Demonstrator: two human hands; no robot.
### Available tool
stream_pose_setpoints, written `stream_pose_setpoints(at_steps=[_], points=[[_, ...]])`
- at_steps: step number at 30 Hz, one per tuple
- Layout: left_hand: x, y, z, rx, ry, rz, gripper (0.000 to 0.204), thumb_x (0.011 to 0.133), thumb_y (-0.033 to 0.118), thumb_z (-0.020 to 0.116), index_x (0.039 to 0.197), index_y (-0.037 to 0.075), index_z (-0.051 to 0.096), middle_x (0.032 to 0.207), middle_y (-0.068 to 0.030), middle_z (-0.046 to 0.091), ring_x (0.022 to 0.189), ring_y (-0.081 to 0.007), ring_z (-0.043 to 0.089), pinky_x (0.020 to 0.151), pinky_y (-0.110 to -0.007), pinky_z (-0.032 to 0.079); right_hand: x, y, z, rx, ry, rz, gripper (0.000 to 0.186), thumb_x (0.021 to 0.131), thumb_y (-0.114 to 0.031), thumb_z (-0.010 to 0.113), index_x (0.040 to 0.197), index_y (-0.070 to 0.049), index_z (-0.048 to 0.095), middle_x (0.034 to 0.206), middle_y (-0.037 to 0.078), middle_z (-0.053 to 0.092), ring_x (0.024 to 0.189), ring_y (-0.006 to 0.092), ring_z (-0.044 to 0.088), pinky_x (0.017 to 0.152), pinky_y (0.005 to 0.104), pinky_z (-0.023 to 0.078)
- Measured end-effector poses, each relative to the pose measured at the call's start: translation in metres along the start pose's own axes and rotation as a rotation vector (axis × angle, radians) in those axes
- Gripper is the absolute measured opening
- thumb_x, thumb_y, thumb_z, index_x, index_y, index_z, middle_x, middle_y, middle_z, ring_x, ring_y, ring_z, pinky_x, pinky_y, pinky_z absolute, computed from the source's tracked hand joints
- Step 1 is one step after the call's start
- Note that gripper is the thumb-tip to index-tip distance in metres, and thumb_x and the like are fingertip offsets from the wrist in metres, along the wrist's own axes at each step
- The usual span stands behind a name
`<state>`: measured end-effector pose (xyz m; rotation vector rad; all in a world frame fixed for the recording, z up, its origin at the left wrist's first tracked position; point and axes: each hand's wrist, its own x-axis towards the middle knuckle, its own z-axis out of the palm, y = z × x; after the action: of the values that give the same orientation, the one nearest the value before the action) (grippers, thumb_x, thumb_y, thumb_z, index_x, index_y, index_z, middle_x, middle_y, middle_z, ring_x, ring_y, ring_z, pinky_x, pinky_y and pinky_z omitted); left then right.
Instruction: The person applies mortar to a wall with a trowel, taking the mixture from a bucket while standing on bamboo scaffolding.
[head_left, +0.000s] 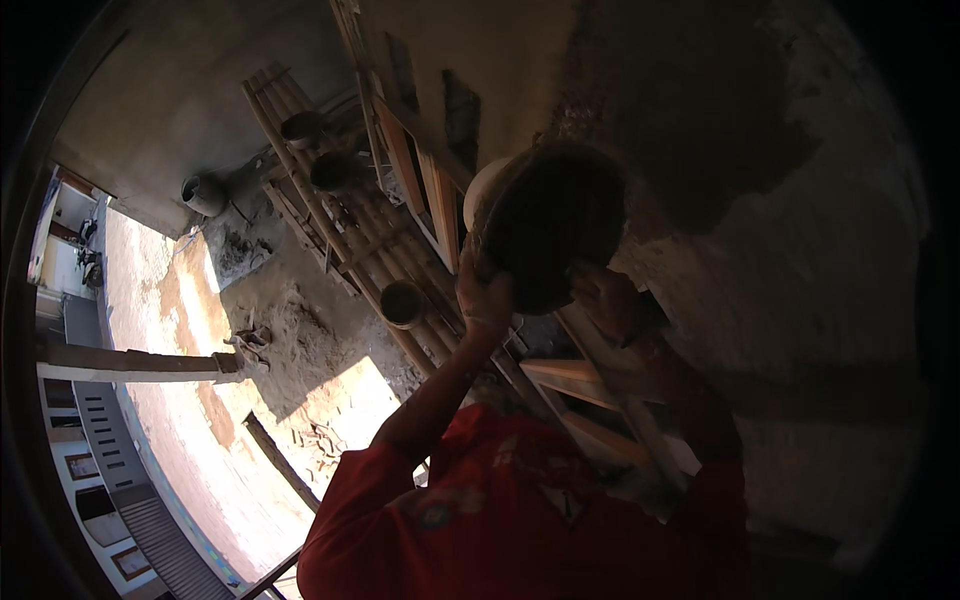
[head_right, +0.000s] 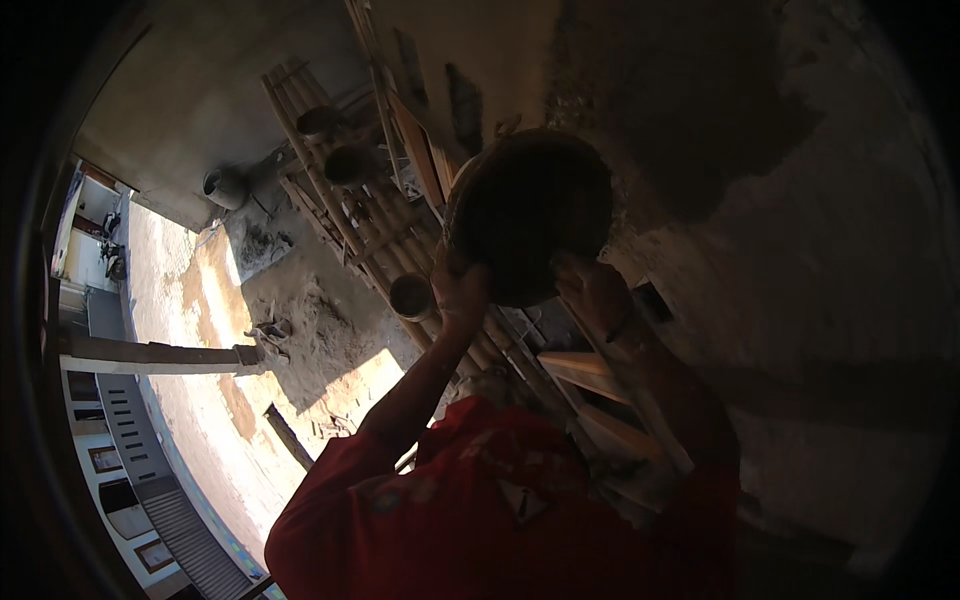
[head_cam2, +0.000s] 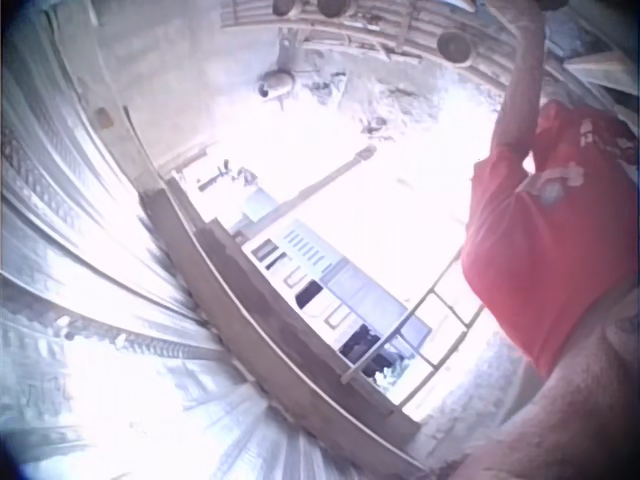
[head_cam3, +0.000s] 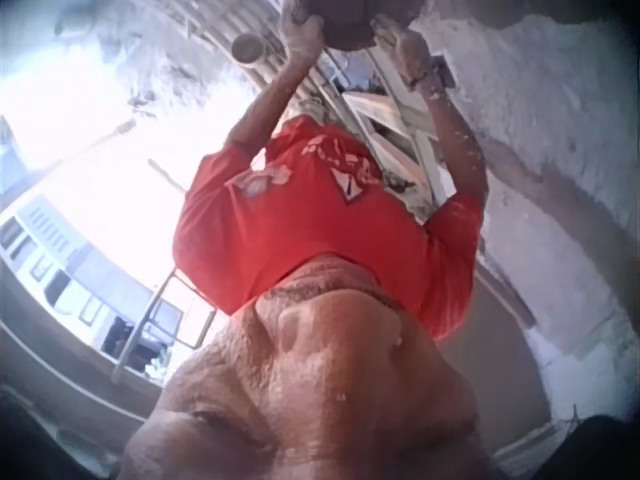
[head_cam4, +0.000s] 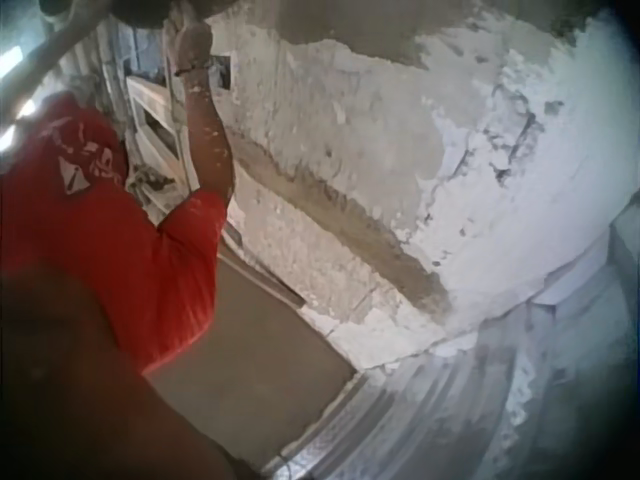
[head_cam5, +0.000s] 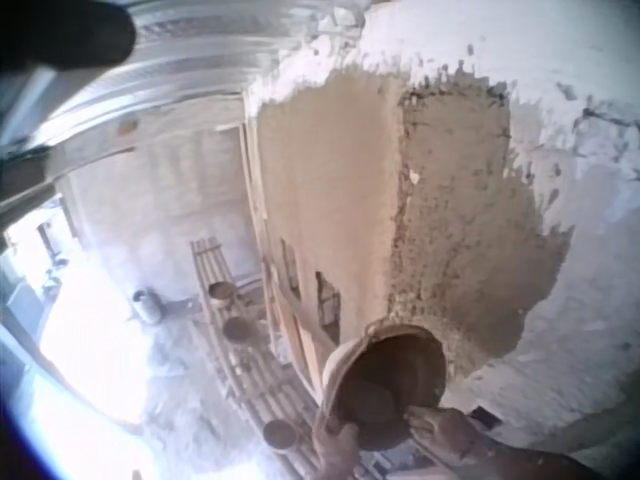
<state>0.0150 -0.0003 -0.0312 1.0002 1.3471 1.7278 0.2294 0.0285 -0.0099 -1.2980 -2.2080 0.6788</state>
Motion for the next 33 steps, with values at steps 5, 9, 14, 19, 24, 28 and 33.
stream_pose_setpoints(at_steps=[5,9,14,19,24,28,33], points=[[0.012,-0.003,-0.021,-0.012,0.17,-0.072,0.053,0.073,0.005,0.055,0.126,-0.001,0.052,0.1,-0.0117,0.067,0.091,-0.019,0.063,0.085,-0.032,0.049,0.019,-0.035,-0.035,-0.223,0.058,-0.107,0.043,0.081,-0.017,0.071,0.121,-0.006,0.056,0.101,0.014,0.068,0.09,0.032,0.067,0.08,0.0413,0.054],[0.019,-0.032,-0.057,-0.051,0.25,-0.066,0.048,0.073,0.002,0.061,0.12,-0.001,0.055,0.106,-0.0088,0.066,0.095,-0.0187,0.062,0.086,-0.031,0.049,0.032,-0.07,-0.066,-0.142,-0.069,-0.027,0.046,0.08,-0.016,0.071,0.121,-0.007,0.055,0.102,0.016,0.066,0.093,0.0307,0.067,0.08,0.0397,0.053],[0.011,-0.053,-0.108,0.022,0.334,-0.104,0.047,0.074,0.001,0.059,0.12,-0.002,0.055,0.107,-0.009,0.065,0.096,-0.018,0.061,0.088,-0.03,0.047,0.048,-0.094,-0.089,0.003,-0.246,-0.068,0.045,0.078,-0.017,0.072,0.119,-0.006,0.058,0.101,0.016,0.067,0.083,0.0266,0.068,0.074,0.037,0.053],[-0.003,-0.051,-0.117,0.018,0.356,-0.145,0.046,0.075,0.002,0.058,0.121,-0.002,0.054,0.11,-0.0086,0.063,0.1,-0.0182,0.059,0.091,-0.03,0.045,0.079,-0.03,-0.1,0.109,-0.251,0.389,0.046,0.081,-0.025,0.075,0.12,-0.004,0.062,0.096,0.013,0.071,0.087,0.0155,0.067,0.078,0.0333,0.052],[-0.011,-0.073,-0.135,0.098,0.344,-0.225,0.052,0.073,0.0,0.053,0.125,-0.001,0.053,0.11,-0.0075,0.061,0.098,-0.0173,0.057,0.09,-0.029,0.045,0.128,-0.027,-0.172,-0.114,0.305,0.141,0.037,0.093,-0.026,0.057,0.121,-0.001,0.06,0.112,0.014,0.065,0.102,0.0253,0.062,0.089,0.0363,0.048],[-0.011,-0.085,-0.129,0.041,0.351,-0.226,0.056,0.071,-0.001,0.052,0.127,-0.001,0.052,0.111,-0.0077,0.061,0.099,-0.0164,0.057,0.088,-0.028,0.045,0.103,-0.054,-0.173,-0.487,0.176,-0.078,0.04,0.088,-0.017,0.064,0.123,0.0,0.056,0.114,0.019,0.062,0.101,0.0224,0.061,0.086,0.0337,0.048],[-0.008,-0.062,-0.093,-0.116,0.245,-0.221,0.055,0.073,-0.001,0.053,0.129,-0.001,0.05,0.112,-0.0093,0.062,0.102,-0.0175,0.057,0.091,-0.029,0.045,0.039,-0.048,-0.082,0.129,-0.32,0.584,0.04,0.086,-0.012,0.06,0.123,0.0,0.052,0.079,0.007,0.059,0.062,0.0146,0.057,0.056,0.0283,0.047]])
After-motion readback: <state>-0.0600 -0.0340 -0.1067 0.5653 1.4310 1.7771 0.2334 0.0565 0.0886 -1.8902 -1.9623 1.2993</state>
